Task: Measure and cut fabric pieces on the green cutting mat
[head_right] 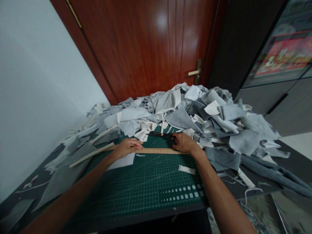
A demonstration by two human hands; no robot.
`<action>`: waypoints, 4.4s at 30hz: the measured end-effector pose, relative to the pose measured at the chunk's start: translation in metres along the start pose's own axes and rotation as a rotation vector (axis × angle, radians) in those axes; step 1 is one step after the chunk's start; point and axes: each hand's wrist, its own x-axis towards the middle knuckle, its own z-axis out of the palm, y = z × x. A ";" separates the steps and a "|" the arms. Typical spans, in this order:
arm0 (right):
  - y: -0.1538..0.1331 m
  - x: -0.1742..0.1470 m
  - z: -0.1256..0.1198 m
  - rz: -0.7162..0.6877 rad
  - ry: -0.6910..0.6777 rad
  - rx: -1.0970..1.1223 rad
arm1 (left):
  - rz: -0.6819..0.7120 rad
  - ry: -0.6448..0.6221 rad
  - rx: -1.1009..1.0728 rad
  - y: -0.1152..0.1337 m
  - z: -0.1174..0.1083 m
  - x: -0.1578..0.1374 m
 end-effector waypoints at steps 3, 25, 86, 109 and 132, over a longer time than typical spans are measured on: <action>0.001 0.000 0.000 0.004 -0.017 0.009 | 0.021 0.082 0.017 0.003 -0.027 0.009; -0.002 -0.001 0.001 -0.020 0.001 -0.063 | 0.157 0.003 0.429 0.016 0.014 -0.046; 0.010 0.002 0.005 -0.034 -0.033 0.013 | 0.114 -0.041 0.556 0.000 -0.028 0.009; -0.001 -0.002 -0.004 0.011 -0.061 0.000 | 0.265 -0.255 0.450 0.010 -0.026 0.027; 0.004 -0.002 -0.001 -0.009 -0.046 -0.014 | 0.144 -0.160 0.360 -0.013 -0.020 0.027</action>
